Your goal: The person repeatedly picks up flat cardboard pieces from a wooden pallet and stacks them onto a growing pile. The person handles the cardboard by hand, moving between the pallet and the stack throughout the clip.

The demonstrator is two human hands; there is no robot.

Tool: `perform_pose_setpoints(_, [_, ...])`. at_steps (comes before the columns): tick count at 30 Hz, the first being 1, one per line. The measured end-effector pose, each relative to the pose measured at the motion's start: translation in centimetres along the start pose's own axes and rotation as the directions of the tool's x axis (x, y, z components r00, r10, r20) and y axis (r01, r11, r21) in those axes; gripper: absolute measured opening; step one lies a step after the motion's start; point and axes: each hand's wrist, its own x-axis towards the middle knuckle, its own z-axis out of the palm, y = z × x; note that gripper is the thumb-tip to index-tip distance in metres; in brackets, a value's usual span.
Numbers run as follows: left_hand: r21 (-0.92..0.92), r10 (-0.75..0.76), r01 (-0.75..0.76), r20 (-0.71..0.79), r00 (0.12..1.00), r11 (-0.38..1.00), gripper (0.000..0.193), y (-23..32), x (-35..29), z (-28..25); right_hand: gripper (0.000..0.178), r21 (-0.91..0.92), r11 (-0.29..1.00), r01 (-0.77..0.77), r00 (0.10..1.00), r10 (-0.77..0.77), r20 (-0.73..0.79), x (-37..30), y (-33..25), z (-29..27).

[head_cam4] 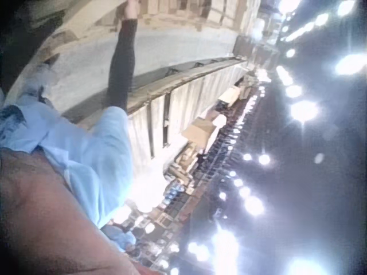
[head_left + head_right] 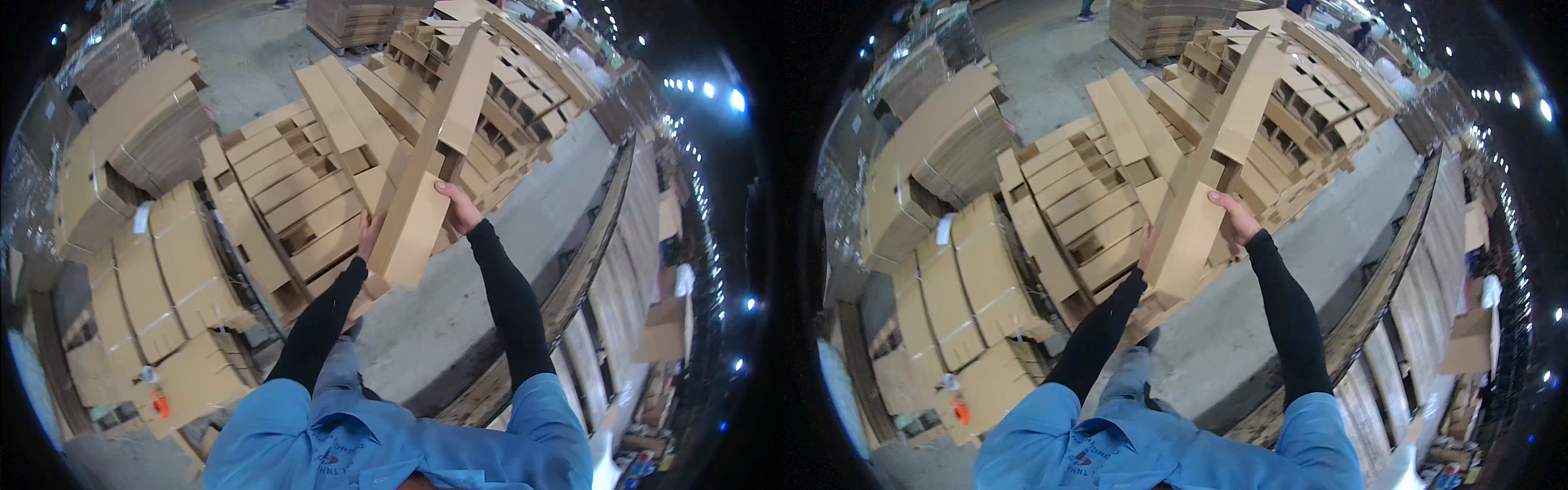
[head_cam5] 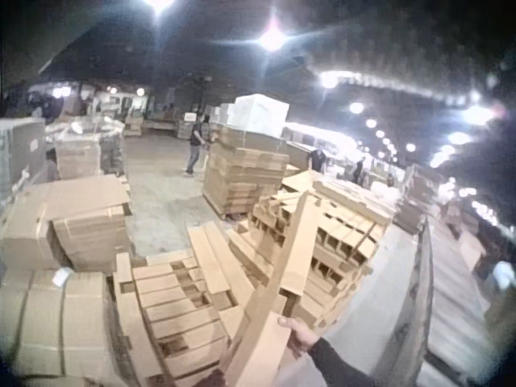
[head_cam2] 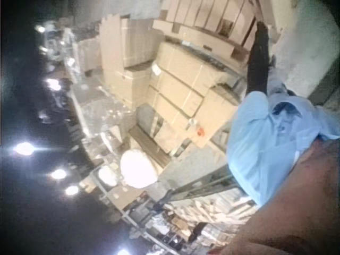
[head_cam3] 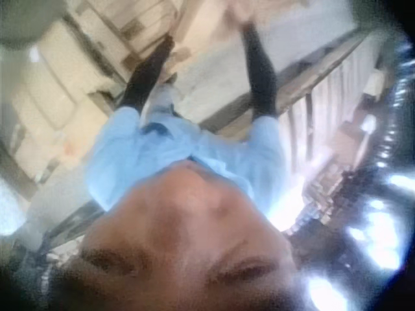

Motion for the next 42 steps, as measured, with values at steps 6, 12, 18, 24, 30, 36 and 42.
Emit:
perform_pose_setpoints(6, [0.803, 0.140, 0.127, -0.252, 0.958, 0.582, 0.048, -4.5, 10.4, 3.4, 0.064, -0.157, 0.974, -0.165, 0.964, 0.125, -0.235, 3.8, -1.7, -8.0])
perform_pose_setpoints(12, [0.657, 0.257, -0.017, -0.271, 0.928, 0.754, 0.065, -5.4, 19.1, -0.2, 0.075, -0.543, 0.822, -0.169, 0.882, -0.120, -0.457, 0.0, -1.5, -7.6])
perform_pose_setpoints(18, [0.260, 0.110, -0.079, -0.104, 0.988, 0.962, 0.067, -7.7, 22.0, -1.0, 0.085, -0.745, 0.647, -0.163, 0.843, -0.301, -0.446, 0.9, 0.1, -1.9])
perform_pose_setpoints(24, [-0.329, 0.033, -0.255, -0.554, 0.832, 0.909, 0.065, -3.6, 22.5, -4.7, 0.082, -0.863, 0.468, -0.192, 0.879, -0.309, -0.363, 6.1, 1.5, 0.8])
perform_pose_setpoints(30, [0.293, 0.317, -0.213, -0.378, 0.870, 0.932, 0.050, 1.8, 21.8, -2.3, 0.089, -0.958, 0.189, -0.214, 0.899, -0.346, -0.269, 9.9, 6.2, 2.0])
perform_pose_setpoints(36, [0.502, 0.296, -0.089, -0.348, 0.890, 0.860, 0.066, -2.3, 25.3, -5.7, 0.092, -0.708, 0.657, -0.258, 0.378, -0.606, -0.700, 5.6, 12.2, -7.9])
perform_pose_setpoints(42, [0.387, 0.281, -0.087, -0.481, 0.831, 0.918, 0.070, -3.6, 26.3, -5.5, 0.086, 0.110, 0.964, 0.242, 0.307, 0.032, -0.951, 6.3, 15.4, -14.2])
